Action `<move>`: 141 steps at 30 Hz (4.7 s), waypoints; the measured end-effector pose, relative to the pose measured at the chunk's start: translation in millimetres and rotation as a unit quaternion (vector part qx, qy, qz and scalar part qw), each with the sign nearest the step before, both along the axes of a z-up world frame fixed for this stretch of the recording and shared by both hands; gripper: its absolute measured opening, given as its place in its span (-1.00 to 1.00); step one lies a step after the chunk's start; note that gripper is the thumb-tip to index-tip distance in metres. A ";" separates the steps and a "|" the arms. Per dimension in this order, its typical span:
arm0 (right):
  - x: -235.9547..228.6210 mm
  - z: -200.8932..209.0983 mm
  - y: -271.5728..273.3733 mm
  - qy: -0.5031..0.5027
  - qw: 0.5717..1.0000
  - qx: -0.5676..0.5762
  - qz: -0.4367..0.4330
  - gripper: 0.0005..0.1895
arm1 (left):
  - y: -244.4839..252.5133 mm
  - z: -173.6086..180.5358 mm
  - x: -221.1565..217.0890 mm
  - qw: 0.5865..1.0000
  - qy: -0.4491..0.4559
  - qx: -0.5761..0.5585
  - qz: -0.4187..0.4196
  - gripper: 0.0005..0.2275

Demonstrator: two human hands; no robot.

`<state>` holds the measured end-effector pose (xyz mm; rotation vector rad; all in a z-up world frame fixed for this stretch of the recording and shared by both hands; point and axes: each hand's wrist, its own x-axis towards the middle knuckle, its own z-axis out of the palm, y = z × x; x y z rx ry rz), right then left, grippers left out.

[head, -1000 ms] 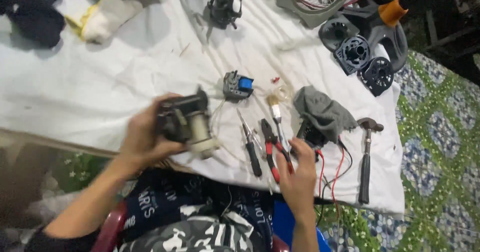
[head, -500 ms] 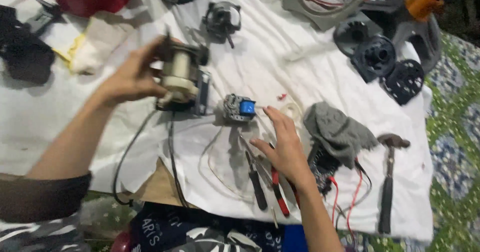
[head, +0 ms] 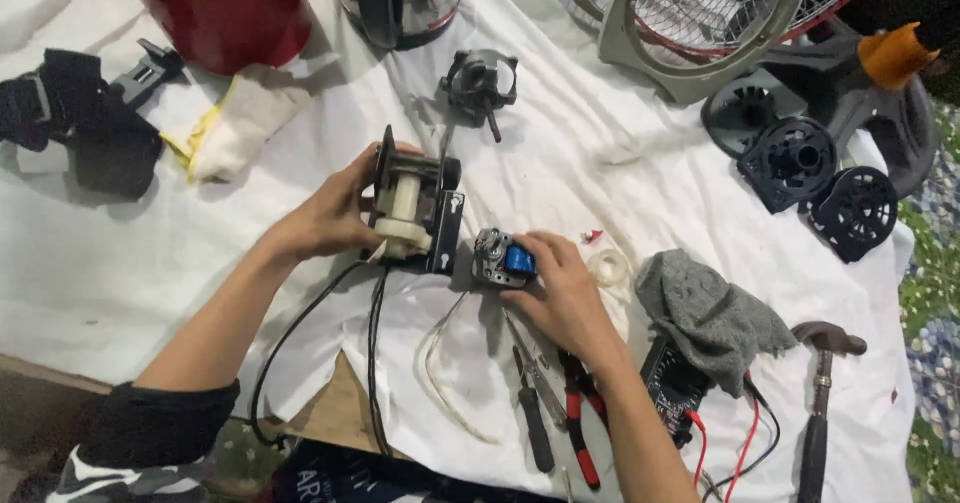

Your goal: The person repairs an electrical device by stripping wires with pliers and using a soldering iron to connect them. They then assemble the device by attaching a motor and a fan blade, securing the components with a hammer, and finally testing the assembled unit.

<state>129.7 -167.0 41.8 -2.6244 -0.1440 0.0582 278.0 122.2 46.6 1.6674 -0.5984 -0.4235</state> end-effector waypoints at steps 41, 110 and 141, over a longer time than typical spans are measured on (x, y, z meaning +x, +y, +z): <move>53.4 -2.2 -43.3 -0.170 0.955 -0.181 -0.161 -0.24 | 9.0 -22.8 -13.3 0.996 -0.069 0.001 0.056 -0.14; -50.2 -11.5 -8.4 -0.114 0.768 0.622 -0.106 -0.88 | 1.6 -16.6 -41.8 0.936 -0.267 -0.149 0.175 -0.18; -212.0 -32.1 119.0 -0.171 0.715 0.646 -0.207 -0.82 | -17.6 -4.1 -307.3 0.977 0.139 -0.158 -0.017 -0.73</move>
